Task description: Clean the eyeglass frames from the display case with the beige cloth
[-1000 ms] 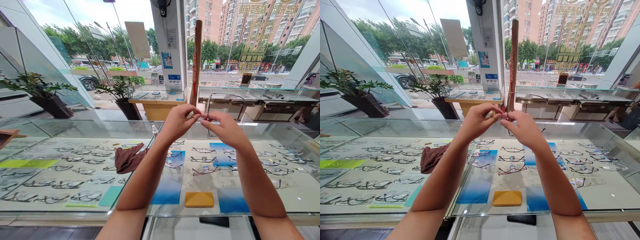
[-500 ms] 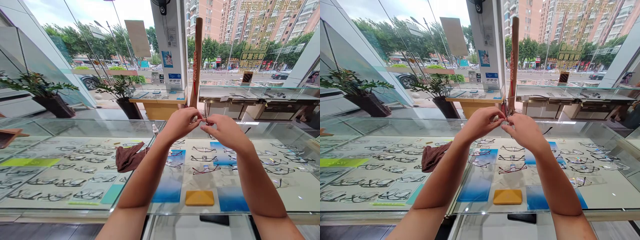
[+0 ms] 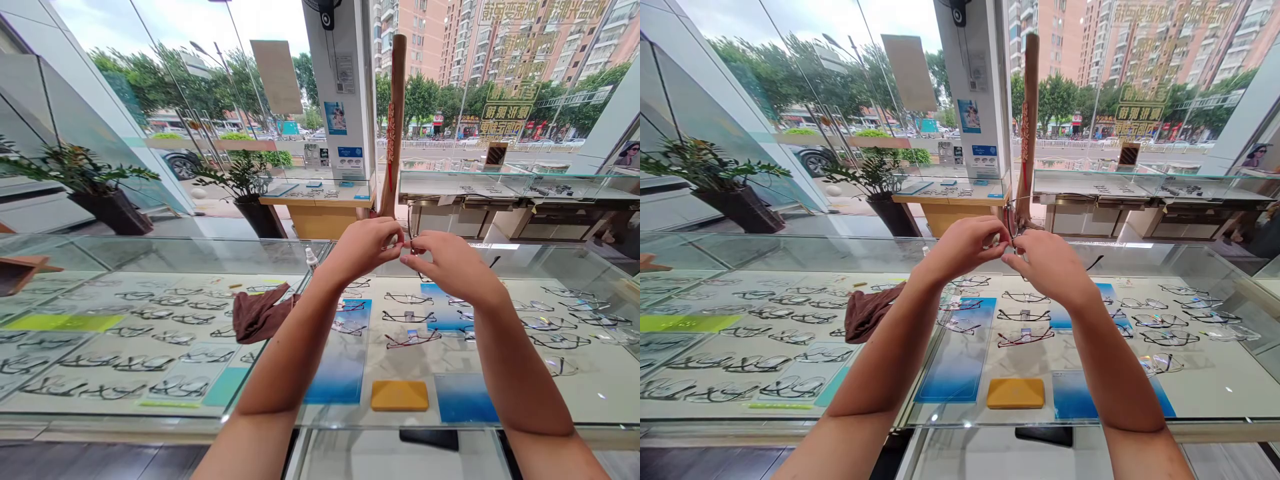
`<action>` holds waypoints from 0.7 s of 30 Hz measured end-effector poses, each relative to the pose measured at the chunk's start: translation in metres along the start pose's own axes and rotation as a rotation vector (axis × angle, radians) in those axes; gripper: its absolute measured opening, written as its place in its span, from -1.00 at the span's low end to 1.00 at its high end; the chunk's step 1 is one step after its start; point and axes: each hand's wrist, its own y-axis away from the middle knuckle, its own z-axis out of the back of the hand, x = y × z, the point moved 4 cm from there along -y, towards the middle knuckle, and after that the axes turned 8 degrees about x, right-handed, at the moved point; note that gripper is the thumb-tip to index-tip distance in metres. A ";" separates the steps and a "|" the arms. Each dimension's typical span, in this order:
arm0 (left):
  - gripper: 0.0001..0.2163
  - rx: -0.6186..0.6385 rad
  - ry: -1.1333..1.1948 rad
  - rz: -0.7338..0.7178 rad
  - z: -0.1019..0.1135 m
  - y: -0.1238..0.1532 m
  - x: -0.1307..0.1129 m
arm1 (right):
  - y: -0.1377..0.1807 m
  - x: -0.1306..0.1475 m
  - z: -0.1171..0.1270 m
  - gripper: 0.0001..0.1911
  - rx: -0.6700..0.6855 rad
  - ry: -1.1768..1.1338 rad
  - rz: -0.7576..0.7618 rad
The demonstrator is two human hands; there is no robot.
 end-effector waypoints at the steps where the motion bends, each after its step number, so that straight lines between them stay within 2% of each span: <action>1: -0.97 -0.005 -0.001 -0.003 0.000 0.000 0.000 | 0.000 0.000 0.000 -0.74 -0.002 -0.006 0.003; 7: -0.94 -0.073 0.049 -0.058 0.001 0.002 0.000 | 0.000 0.000 0.002 -0.69 -0.008 -0.074 0.036; 14: -0.93 -0.273 0.211 -0.119 0.006 0.006 0.000 | 0.005 -0.007 0.013 -0.68 -0.104 -0.291 0.097; 18: -0.95 -0.416 0.283 -0.045 0.017 0.016 0.013 | 0.007 -0.016 0.019 -0.67 -0.135 -0.386 0.154; 21: -0.87 -0.361 0.281 0.063 0.022 0.033 0.034 | 0.006 -0.017 0.018 -0.64 -0.088 -0.432 0.197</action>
